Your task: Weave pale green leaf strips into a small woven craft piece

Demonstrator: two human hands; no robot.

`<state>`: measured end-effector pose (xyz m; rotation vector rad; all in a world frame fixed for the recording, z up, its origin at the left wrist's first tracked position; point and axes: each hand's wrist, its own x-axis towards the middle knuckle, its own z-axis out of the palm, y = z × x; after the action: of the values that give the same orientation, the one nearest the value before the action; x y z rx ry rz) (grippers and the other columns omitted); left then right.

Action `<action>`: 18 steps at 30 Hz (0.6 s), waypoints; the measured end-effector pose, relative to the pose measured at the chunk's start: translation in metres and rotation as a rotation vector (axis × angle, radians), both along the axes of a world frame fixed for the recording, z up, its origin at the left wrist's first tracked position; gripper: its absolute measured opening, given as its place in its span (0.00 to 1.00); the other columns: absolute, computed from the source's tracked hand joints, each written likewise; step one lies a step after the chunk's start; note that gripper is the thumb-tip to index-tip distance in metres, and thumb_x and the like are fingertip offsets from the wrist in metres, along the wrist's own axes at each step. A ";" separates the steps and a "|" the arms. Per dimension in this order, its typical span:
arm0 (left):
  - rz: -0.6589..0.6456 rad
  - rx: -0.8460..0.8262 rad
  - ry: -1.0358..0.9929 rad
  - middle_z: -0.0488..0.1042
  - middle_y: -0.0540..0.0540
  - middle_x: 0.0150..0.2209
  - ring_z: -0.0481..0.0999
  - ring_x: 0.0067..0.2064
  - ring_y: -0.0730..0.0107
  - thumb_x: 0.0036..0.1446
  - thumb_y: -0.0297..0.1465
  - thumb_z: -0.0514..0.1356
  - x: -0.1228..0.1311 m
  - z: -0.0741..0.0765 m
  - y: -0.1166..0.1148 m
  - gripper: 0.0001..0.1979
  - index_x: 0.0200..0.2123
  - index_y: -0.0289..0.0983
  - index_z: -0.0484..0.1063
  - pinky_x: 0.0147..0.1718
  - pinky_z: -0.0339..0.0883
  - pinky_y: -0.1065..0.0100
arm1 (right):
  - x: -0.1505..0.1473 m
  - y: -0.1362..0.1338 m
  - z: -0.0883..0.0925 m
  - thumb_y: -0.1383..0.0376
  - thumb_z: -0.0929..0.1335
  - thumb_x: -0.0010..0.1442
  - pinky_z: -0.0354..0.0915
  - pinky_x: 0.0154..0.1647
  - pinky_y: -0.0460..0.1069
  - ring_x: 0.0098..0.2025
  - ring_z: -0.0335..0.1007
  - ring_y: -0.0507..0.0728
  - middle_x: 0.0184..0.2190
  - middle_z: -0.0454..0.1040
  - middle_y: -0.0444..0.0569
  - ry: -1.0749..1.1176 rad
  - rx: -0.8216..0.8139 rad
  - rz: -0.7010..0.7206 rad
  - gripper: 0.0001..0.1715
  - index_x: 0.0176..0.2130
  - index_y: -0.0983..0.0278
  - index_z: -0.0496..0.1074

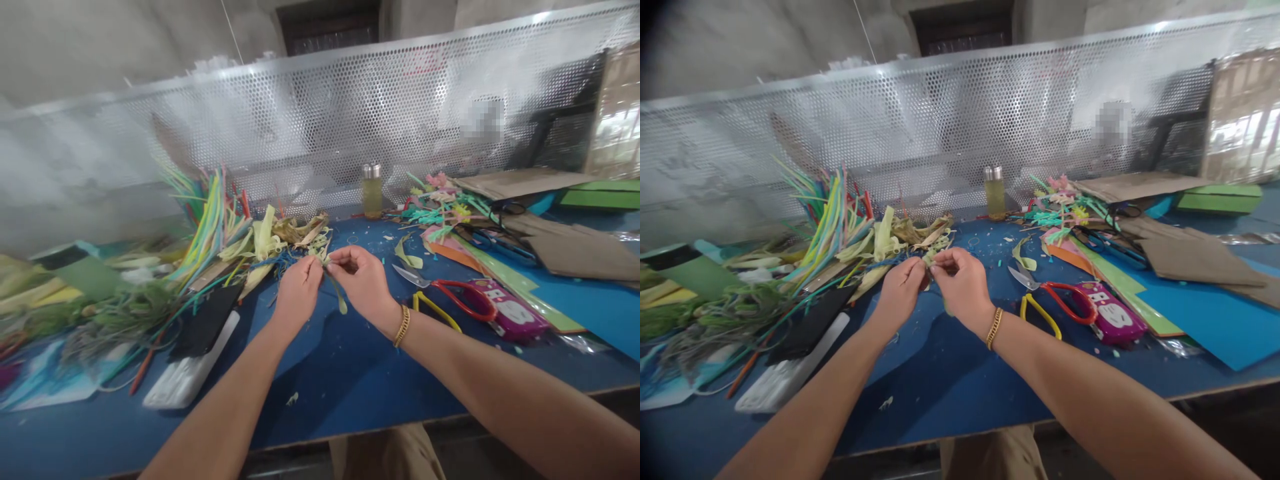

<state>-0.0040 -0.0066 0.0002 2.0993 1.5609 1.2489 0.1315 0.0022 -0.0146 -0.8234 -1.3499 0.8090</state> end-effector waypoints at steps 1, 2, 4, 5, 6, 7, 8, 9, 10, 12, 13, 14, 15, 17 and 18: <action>0.004 -0.015 -0.008 0.60 0.52 0.20 0.61 0.25 0.70 0.64 0.36 0.47 0.000 0.000 0.000 0.19 0.20 0.39 0.57 0.27 0.54 0.68 | 0.000 0.000 0.001 0.68 0.70 0.52 0.72 0.38 0.49 0.33 0.74 0.52 0.31 0.76 0.47 0.004 -0.008 -0.003 0.05 0.33 0.63 0.72; 0.003 -0.030 -0.027 0.61 0.52 0.20 0.62 0.25 0.70 0.65 0.37 0.48 0.000 0.000 0.000 0.20 0.20 0.39 0.58 0.27 0.54 0.68 | 0.001 0.000 0.001 0.68 0.70 0.52 0.72 0.38 0.49 0.32 0.74 0.52 0.31 0.76 0.47 0.007 -0.016 -0.009 0.05 0.34 0.63 0.72; -0.014 -0.064 -0.099 0.63 0.51 0.20 0.64 0.26 0.70 0.65 0.40 0.48 0.000 -0.001 0.001 0.21 0.20 0.38 0.61 0.28 0.56 0.68 | 0.002 0.002 0.001 0.68 0.70 0.52 0.72 0.38 0.49 0.32 0.74 0.52 0.31 0.76 0.47 0.008 -0.026 -0.026 0.06 0.34 0.63 0.72; -0.025 -0.081 -0.146 0.64 0.51 0.20 0.64 0.25 0.70 0.65 0.42 0.47 0.000 -0.002 0.002 0.22 0.21 0.38 0.63 0.28 0.57 0.68 | 0.002 0.003 0.001 0.68 0.70 0.52 0.72 0.38 0.49 0.32 0.73 0.52 0.31 0.76 0.47 0.009 -0.026 -0.035 0.05 0.34 0.63 0.72; -0.031 -0.097 -0.193 0.65 0.50 0.20 0.65 0.25 0.69 0.65 0.44 0.47 0.001 -0.003 0.002 0.23 0.22 0.38 0.64 0.27 0.57 0.68 | 0.003 0.004 0.001 0.68 0.70 0.52 0.72 0.38 0.49 0.32 0.73 0.52 0.31 0.77 0.47 0.010 -0.022 -0.040 0.05 0.33 0.63 0.72; -0.032 -0.108 -0.233 0.66 0.50 0.21 0.65 0.25 0.69 0.65 0.45 0.46 0.001 -0.005 0.003 0.24 0.22 0.38 0.66 0.26 0.57 0.68 | 0.003 0.004 0.001 0.68 0.70 0.52 0.72 0.38 0.49 0.33 0.73 0.52 0.32 0.77 0.47 0.011 -0.018 -0.039 0.05 0.33 0.63 0.72; -0.032 -0.112 -0.261 0.66 0.50 0.21 0.64 0.25 0.69 0.65 0.47 0.46 0.000 -0.006 0.004 0.25 0.23 0.38 0.66 0.25 0.56 0.68 | 0.003 0.004 0.001 0.69 0.70 0.51 0.72 0.38 0.49 0.33 0.74 0.52 0.32 0.77 0.47 0.013 -0.015 -0.034 0.05 0.33 0.63 0.72; -0.034 -0.110 -0.273 0.66 0.50 0.21 0.64 0.25 0.69 0.64 0.48 0.46 0.000 -0.007 0.005 0.25 0.23 0.38 0.67 0.25 0.56 0.68 | 0.003 0.004 0.001 0.69 0.70 0.51 0.72 0.38 0.49 0.33 0.74 0.52 0.32 0.77 0.47 0.016 -0.014 -0.027 0.06 0.33 0.63 0.72; -0.040 -0.105 -0.271 0.65 0.50 0.21 0.63 0.24 0.70 0.63 0.48 0.48 0.000 -0.008 0.005 0.24 0.23 0.38 0.66 0.24 0.55 0.68 | 0.003 0.004 0.001 0.69 0.70 0.51 0.72 0.38 0.49 0.33 0.74 0.52 0.32 0.77 0.47 0.019 -0.015 -0.021 0.06 0.33 0.63 0.72; -0.057 -0.093 -0.242 0.62 0.51 0.20 0.61 0.24 0.71 0.62 0.47 0.52 0.001 -0.007 0.005 0.22 0.22 0.38 0.64 0.24 0.54 0.69 | 0.003 0.003 0.002 0.69 0.70 0.51 0.72 0.38 0.49 0.33 0.74 0.52 0.32 0.76 0.47 0.025 -0.016 -0.015 0.05 0.33 0.63 0.72; -0.066 -0.088 -0.225 0.60 0.52 0.20 0.60 0.24 0.71 0.61 0.46 0.53 0.001 -0.005 0.005 0.21 0.22 0.39 0.63 0.24 0.54 0.69 | 0.003 0.003 0.002 0.69 0.70 0.51 0.72 0.38 0.49 0.33 0.74 0.52 0.32 0.76 0.47 0.027 -0.015 -0.015 0.05 0.33 0.63 0.72; -0.075 -0.085 -0.208 0.59 0.52 0.20 0.60 0.24 0.71 0.61 0.44 0.54 0.001 -0.004 0.005 0.20 0.21 0.39 0.62 0.24 0.54 0.70 | 0.003 0.002 0.003 0.68 0.70 0.51 0.72 0.38 0.49 0.33 0.74 0.52 0.31 0.76 0.47 0.030 -0.014 -0.015 0.05 0.33 0.63 0.72; -0.081 -0.080 -0.193 0.59 0.53 0.20 0.60 0.24 0.71 0.61 0.42 0.55 0.002 -0.002 0.004 0.19 0.22 0.39 0.61 0.24 0.54 0.70 | 0.003 0.002 0.003 0.68 0.70 0.51 0.72 0.38 0.49 0.33 0.74 0.52 0.31 0.76 0.47 0.033 -0.014 -0.014 0.05 0.33 0.63 0.72; -0.083 -0.053 -0.164 0.61 0.52 0.21 0.61 0.26 0.71 0.60 0.38 0.55 0.003 0.002 0.003 0.15 0.23 0.39 0.61 0.26 0.56 0.70 | 0.004 0.003 0.004 0.68 0.71 0.51 0.72 0.38 0.49 0.33 0.74 0.52 0.31 0.77 0.47 0.038 -0.023 -0.020 0.06 0.33 0.63 0.72; -0.083 -0.036 -0.147 0.62 0.52 0.22 0.62 0.27 0.70 0.60 0.35 0.55 0.003 0.003 0.002 0.13 0.24 0.39 0.62 0.27 0.57 0.69 | 0.004 0.003 0.004 0.68 0.71 0.51 0.72 0.37 0.49 0.32 0.74 0.52 0.31 0.77 0.47 0.040 -0.029 -0.027 0.05 0.33 0.63 0.72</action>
<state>-0.0010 -0.0045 0.0036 1.9798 1.4089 1.3039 0.1356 0.0053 -0.0109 -0.8423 -1.2921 0.8219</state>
